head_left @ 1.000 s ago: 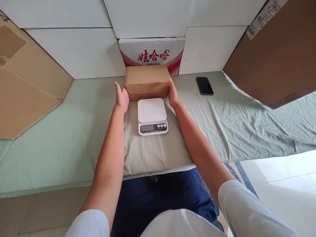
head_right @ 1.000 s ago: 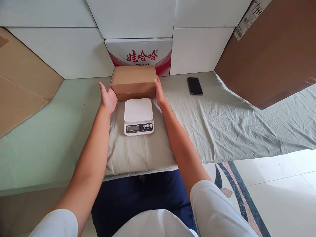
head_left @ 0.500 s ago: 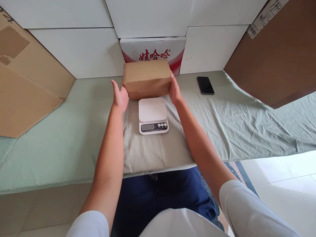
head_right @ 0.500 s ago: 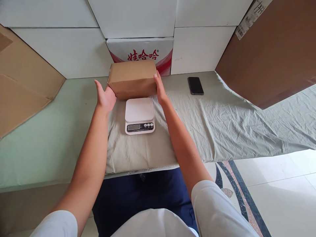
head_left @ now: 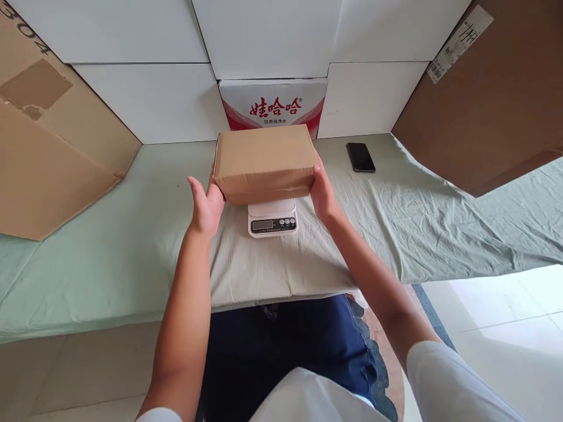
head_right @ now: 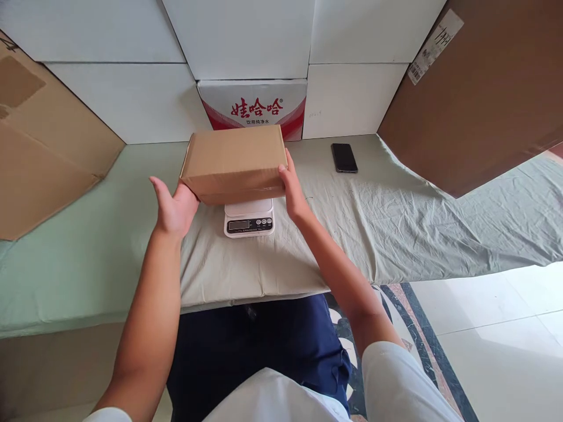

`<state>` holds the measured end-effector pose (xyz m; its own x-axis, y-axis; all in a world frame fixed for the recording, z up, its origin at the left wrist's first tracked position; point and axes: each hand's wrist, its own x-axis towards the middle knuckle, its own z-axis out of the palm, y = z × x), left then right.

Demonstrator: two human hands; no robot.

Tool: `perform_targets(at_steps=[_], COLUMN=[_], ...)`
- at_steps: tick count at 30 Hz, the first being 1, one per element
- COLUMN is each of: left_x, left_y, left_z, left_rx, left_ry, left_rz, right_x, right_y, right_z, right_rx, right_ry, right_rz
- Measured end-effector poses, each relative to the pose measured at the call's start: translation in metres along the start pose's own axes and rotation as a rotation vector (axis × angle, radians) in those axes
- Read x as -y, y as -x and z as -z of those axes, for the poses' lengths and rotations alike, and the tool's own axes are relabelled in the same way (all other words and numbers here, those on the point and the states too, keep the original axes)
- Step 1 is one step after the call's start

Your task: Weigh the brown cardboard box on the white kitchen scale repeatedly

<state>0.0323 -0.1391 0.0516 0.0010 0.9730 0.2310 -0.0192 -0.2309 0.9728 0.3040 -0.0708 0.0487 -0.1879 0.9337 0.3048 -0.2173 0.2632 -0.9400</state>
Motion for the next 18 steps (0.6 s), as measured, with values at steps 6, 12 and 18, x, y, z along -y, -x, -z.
perform_targets(at_steps=[6,12,18], left_x=[0.003,0.007,0.01], left_y=[0.021,0.022,0.025], left_z=[-0.007,-0.008,-0.008], left_rx=[-0.03,-0.042,-0.057], left_ry=[-0.013,-0.005,0.009], left_rz=[-0.002,0.007,0.015], right_x=[-0.004,-0.005,-0.014], right_y=[0.025,0.029,0.027], right_z=[-0.002,-0.002,0.001], right_rx=[-0.038,-0.024,-0.038], right_ry=[-0.052,-0.058,-0.03], right_rz=[-0.072,-0.083,-0.072])
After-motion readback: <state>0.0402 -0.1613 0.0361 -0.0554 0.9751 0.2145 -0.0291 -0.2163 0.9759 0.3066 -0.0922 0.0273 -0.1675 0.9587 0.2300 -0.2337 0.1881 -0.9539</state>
